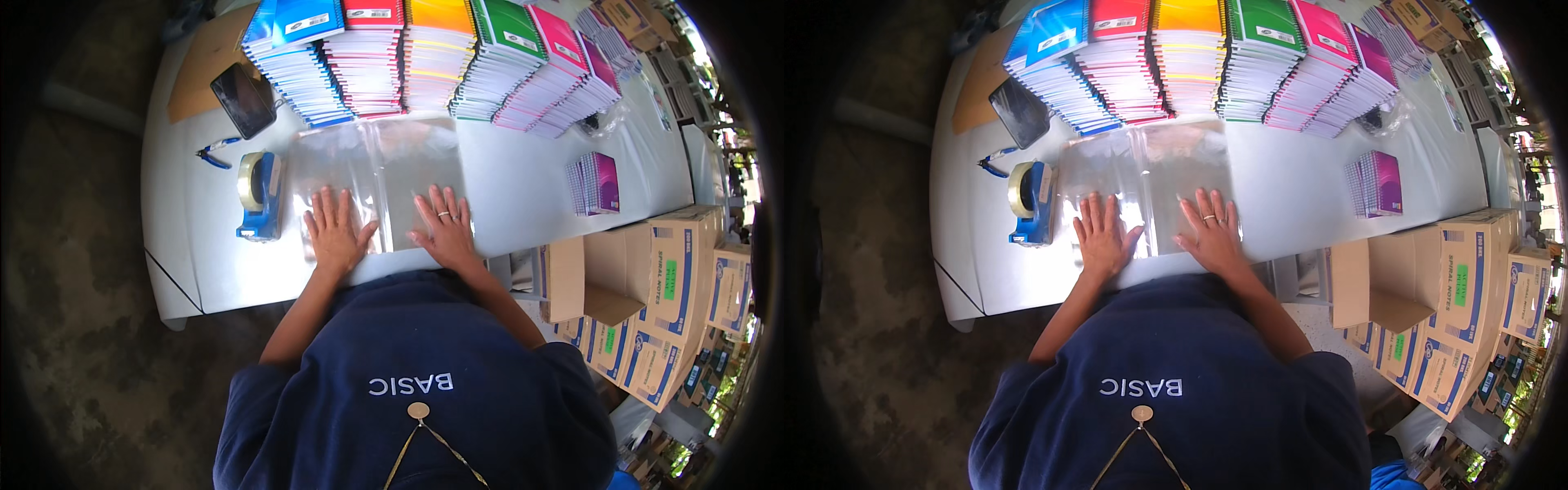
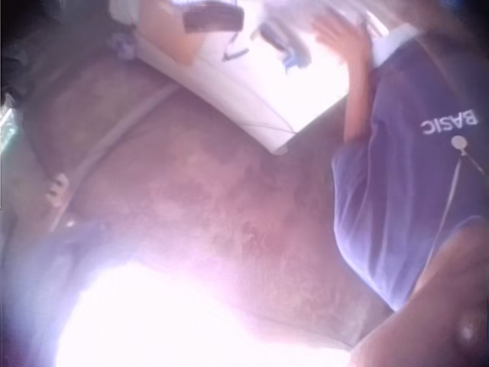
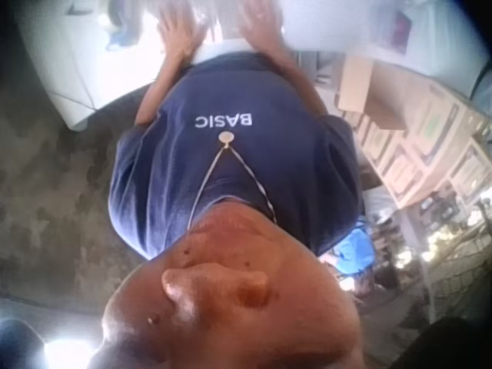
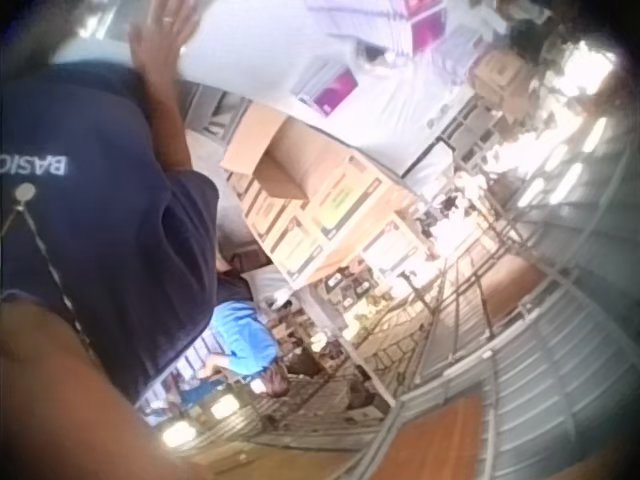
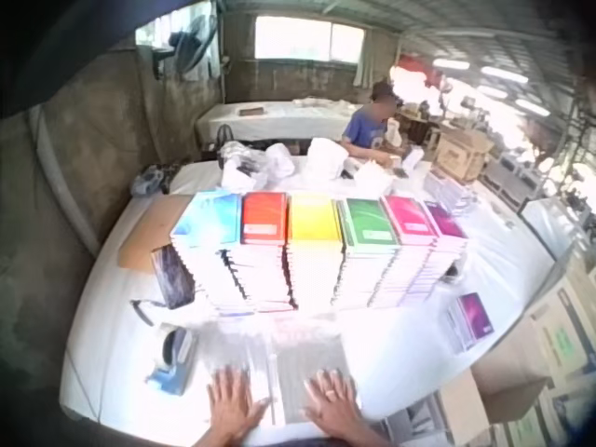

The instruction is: The person places stacks of colorful small spiral notebooks into clear plastic bags, uses a tape dispenser to seal the bags, and moves the packaged items to the side of the table.

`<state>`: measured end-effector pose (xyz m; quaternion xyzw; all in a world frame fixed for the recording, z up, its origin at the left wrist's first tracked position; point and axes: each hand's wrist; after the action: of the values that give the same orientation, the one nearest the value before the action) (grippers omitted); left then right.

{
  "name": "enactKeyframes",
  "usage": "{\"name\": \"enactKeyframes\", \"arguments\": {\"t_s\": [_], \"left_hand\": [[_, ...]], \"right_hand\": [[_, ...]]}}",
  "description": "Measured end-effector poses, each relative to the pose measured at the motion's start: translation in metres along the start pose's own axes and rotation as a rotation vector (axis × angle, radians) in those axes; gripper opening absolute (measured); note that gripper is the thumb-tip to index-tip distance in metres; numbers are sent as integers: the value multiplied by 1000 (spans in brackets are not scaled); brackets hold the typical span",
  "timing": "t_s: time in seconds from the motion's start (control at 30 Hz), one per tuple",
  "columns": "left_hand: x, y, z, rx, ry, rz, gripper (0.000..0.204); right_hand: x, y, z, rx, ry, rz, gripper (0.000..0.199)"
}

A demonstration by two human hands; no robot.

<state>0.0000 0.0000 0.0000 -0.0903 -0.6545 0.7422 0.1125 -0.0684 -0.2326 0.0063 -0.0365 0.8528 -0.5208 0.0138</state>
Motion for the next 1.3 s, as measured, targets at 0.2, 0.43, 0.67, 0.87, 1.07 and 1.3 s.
{"name": "enactKeyframes", "arguments": {"t_s": [0.2,0.43,0.67,0.87,1.07,1.3], "left_hand": [[-39,-18,-62,421,-46,373,70],[-71,-26,-121,637,-424,478,66],[-112,-153,47,410,59,850,47],[-132,-215,186,490,704,708,42],[-196,-214,338,360,1039,630,46],[-249,-174,401,-144,879,317,31]], "right_hand": [[-21,-59,7,-115,-86,353,57],[-106,-273,131,-116,15,1310,28],[-166,-356,258,-295,525,461,54],[-152,-369,205,-485,322,976,37],[-62,-342,167,-1250,-378,1337,23],[32,-254,196,-1161,149,787,38]]}}
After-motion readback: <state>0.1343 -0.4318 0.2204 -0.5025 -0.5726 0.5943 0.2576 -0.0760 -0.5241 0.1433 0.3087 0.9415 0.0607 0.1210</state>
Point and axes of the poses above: each hand's wrist, its own x-axis away from the middle knuckle, its own y-axis out of the palm, z = x × y, and after that the axes turned 10 degrees about -x, right-handed
